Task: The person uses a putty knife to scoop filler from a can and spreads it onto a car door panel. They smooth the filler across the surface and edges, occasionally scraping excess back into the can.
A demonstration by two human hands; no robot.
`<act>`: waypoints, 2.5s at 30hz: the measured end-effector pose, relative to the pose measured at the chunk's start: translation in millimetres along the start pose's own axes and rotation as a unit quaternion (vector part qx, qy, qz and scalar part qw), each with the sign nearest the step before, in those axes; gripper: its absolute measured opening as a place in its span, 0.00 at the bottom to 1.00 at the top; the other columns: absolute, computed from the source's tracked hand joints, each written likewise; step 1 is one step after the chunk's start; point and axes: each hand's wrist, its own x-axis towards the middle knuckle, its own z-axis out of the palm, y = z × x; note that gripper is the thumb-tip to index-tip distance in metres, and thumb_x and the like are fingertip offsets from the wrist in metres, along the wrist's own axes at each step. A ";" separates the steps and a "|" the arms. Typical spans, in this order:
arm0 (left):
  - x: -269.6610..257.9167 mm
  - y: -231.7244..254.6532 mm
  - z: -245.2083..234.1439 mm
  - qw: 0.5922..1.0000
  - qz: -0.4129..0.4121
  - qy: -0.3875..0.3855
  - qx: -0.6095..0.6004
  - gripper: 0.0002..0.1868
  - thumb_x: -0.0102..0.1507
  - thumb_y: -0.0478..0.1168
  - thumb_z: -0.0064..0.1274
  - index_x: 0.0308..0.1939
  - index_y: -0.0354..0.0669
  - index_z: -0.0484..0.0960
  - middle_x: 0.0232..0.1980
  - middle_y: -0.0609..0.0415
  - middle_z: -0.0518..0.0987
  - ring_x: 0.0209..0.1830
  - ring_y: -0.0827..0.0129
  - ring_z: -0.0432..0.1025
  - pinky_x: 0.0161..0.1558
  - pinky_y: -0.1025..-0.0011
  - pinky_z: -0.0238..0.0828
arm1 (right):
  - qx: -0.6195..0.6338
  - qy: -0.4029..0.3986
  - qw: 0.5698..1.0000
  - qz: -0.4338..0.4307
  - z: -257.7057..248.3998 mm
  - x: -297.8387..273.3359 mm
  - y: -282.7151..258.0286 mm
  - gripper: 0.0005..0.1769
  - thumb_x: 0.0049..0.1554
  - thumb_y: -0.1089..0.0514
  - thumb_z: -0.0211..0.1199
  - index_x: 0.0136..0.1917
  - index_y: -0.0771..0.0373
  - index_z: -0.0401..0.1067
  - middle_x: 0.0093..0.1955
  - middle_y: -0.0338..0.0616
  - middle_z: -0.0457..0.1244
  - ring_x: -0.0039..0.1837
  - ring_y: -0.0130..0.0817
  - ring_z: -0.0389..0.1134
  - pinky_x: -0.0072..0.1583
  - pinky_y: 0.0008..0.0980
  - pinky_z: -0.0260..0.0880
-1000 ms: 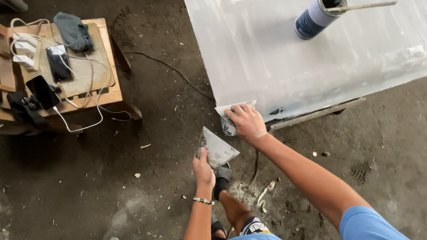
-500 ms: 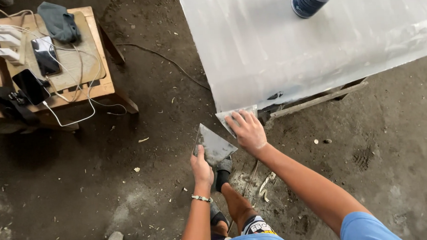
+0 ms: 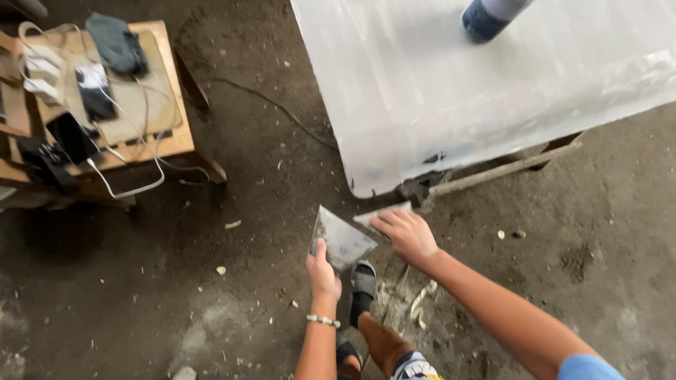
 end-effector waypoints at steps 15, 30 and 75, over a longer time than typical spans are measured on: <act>-123.1 89.5 88.7 0.983 0.029 -0.141 -0.109 0.18 0.70 0.44 0.46 0.55 0.33 0.76 0.53 0.49 0.81 0.52 0.61 0.78 0.55 0.60 0.75 | 0.687 0.133 0.676 0.232 -156.7 -5.1 -29.6 0.23 0.60 0.67 0.60 0.68 0.74 0.69 0.57 0.42 0.69 0.56 0.28 0.69 0.60 0.29 0.69; -169.4 137.2 97.1 0.984 0.068 -0.104 -0.128 0.15 0.68 0.45 0.50 0.52 0.38 0.73 0.53 0.48 0.81 0.50 0.59 0.78 0.52 0.57 0.77 | 0.712 0.213 0.644 0.184 -221.5 17.8 -29.0 0.18 0.60 0.65 0.62 0.63 0.76 0.72 0.53 0.43 0.69 0.53 0.29 0.69 0.57 0.29 0.70; 338.5 209.9 451.0 0.977 0.196 -0.074 0.036 0.14 0.68 0.32 0.49 0.57 0.30 0.75 0.51 0.50 0.80 0.48 0.69 0.73 0.52 0.69 0.71 | 0.009 -0.071 0.995 0.064 -66.9 631.8 338.8 0.27 0.58 0.66 0.50 0.66 0.48 0.73 0.62 0.37 0.66 0.61 0.44 0.66 0.59 0.45 0.69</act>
